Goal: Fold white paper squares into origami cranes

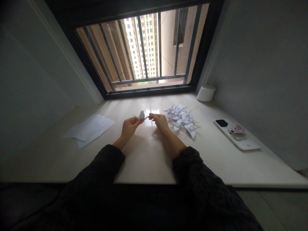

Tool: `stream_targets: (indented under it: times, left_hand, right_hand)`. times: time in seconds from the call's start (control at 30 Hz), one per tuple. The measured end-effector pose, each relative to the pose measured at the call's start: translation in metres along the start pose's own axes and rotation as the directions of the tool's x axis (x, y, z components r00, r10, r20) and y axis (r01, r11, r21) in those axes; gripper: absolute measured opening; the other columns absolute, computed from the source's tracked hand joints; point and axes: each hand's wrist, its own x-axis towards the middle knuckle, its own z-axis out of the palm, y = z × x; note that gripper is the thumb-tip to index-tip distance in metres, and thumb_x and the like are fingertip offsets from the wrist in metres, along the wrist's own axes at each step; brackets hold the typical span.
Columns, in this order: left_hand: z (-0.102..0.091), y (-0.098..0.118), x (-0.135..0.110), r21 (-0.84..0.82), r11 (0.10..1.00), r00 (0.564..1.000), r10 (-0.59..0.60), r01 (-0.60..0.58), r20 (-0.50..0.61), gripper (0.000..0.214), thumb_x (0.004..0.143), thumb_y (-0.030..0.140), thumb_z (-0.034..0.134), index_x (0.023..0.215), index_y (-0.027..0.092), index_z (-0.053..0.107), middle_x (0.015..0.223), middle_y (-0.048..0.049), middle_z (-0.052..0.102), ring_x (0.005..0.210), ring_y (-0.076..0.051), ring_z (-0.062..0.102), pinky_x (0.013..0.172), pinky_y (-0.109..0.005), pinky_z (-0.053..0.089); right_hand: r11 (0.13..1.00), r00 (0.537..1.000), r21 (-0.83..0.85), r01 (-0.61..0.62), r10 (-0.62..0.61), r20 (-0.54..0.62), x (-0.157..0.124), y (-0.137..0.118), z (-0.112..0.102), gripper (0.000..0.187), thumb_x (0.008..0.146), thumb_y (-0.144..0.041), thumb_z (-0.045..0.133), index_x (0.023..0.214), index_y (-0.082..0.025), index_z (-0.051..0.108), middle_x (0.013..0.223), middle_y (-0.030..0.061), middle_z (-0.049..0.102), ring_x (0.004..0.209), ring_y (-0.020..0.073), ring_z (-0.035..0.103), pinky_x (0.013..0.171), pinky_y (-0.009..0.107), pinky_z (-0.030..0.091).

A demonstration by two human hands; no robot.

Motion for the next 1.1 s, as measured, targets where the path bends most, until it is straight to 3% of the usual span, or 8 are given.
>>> stream_targets:
  times: [0.17, 0.4, 0.53, 0.87, 0.97, 1.1]
  left_hand:
    - [-0.002, -0.008, 0.003, 0.027, 0.994, 0.993, 0.102, -0.104, 0.060, 0.031, 0.070, 0.049, 0.067, 0.070, 0.018, 0.071, 0.070, -0.0036, 0.069, 0.067, -0.016, 0.060, 0.062, -0.026, 0.041]
    - [-0.002, -0.008, 0.005, -0.022, 0.998, 0.994, 0.058, -0.057, 0.091, 0.033, 0.073, 0.049, 0.065, 0.072, 0.016, 0.071, 0.075, -0.0056, 0.071, 0.068, -0.015, 0.061, 0.062, -0.026, 0.042]
    - [-0.001, -0.005, 0.004, -0.042, 0.998, 0.996, 0.040, -0.037, 0.082, 0.033, 0.073, 0.049, 0.066, 0.072, 0.016, 0.071, 0.076, -0.0067, 0.072, 0.072, -0.017, 0.063, 0.065, -0.027, 0.044]
    - [-0.003, -0.005, 0.004, -0.040, 0.999, 0.996, 0.007, -0.004, 0.086, 0.034, 0.072, 0.049, 0.066, 0.074, 0.016, 0.071, 0.077, -0.0074, 0.072, 0.073, -0.017, 0.064, 0.065, -0.028, 0.045]
    - [-0.003, -0.007, 0.006, -0.026, 1.000, 0.995, 0.003, -0.001, 0.095, 0.034, 0.071, 0.050, 0.067, 0.072, 0.016, 0.071, 0.076, -0.0070, 0.072, 0.072, -0.017, 0.063, 0.065, -0.027, 0.044]
    - [-0.004, -0.009, 0.007, -0.011, 1.000, 0.994, 0.007, -0.006, 0.110, 0.034, 0.072, 0.050, 0.067, 0.074, 0.016, 0.072, 0.075, -0.0067, 0.072, 0.072, -0.017, 0.064, 0.065, -0.027, 0.044]
  right_hand:
    - [0.996, 0.998, 0.068, -0.053, 0.050, 0.036, 0.000, 0.001, 0.002, 0.028, 0.063, -0.047, 0.063, 0.065, -0.019, 0.069, 0.075, 0.0050, 0.070, 0.068, 0.0159, 0.054, 0.060, 0.028, 0.039]
    - [0.948, 0.977, 0.253, -0.192, 0.161, 0.140, -0.005, -0.001, 0.004, 0.022, 0.061, -0.042, 0.066, 0.069, -0.022, 0.067, 0.076, 0.0023, 0.067, 0.070, 0.0152, 0.053, 0.062, 0.027, 0.037]
    - [0.940, 0.969, 0.258, -0.221, 0.182, 0.164, -0.006, -0.002, 0.004, 0.022, 0.060, -0.041, 0.068, 0.071, -0.023, 0.067, 0.080, 0.0027, 0.068, 0.072, 0.0159, 0.054, 0.062, 0.027, 0.037]
    - [0.997, 0.990, 0.034, -0.076, 0.071, 0.123, -0.002, -0.001, 0.001, 0.032, 0.064, -0.052, 0.067, 0.071, -0.021, 0.070, 0.083, 0.0063, 0.070, 0.075, 0.0181, 0.058, 0.062, 0.029, 0.040]
    - [0.996, 0.993, -0.035, 0.080, -0.076, 0.088, 0.001, -0.001, -0.004, 0.032, 0.064, -0.050, 0.070, 0.076, -0.020, 0.073, 0.079, 0.0056, 0.072, 0.078, 0.0194, 0.061, 0.066, 0.030, 0.043]
    - [0.960, 0.964, -0.098, 0.264, -0.258, 0.068, 0.003, -0.002, -0.010, 0.031, 0.065, -0.048, 0.072, 0.079, -0.020, 0.075, 0.080, 0.0059, 0.073, 0.078, 0.0202, 0.064, 0.071, 0.032, 0.044]
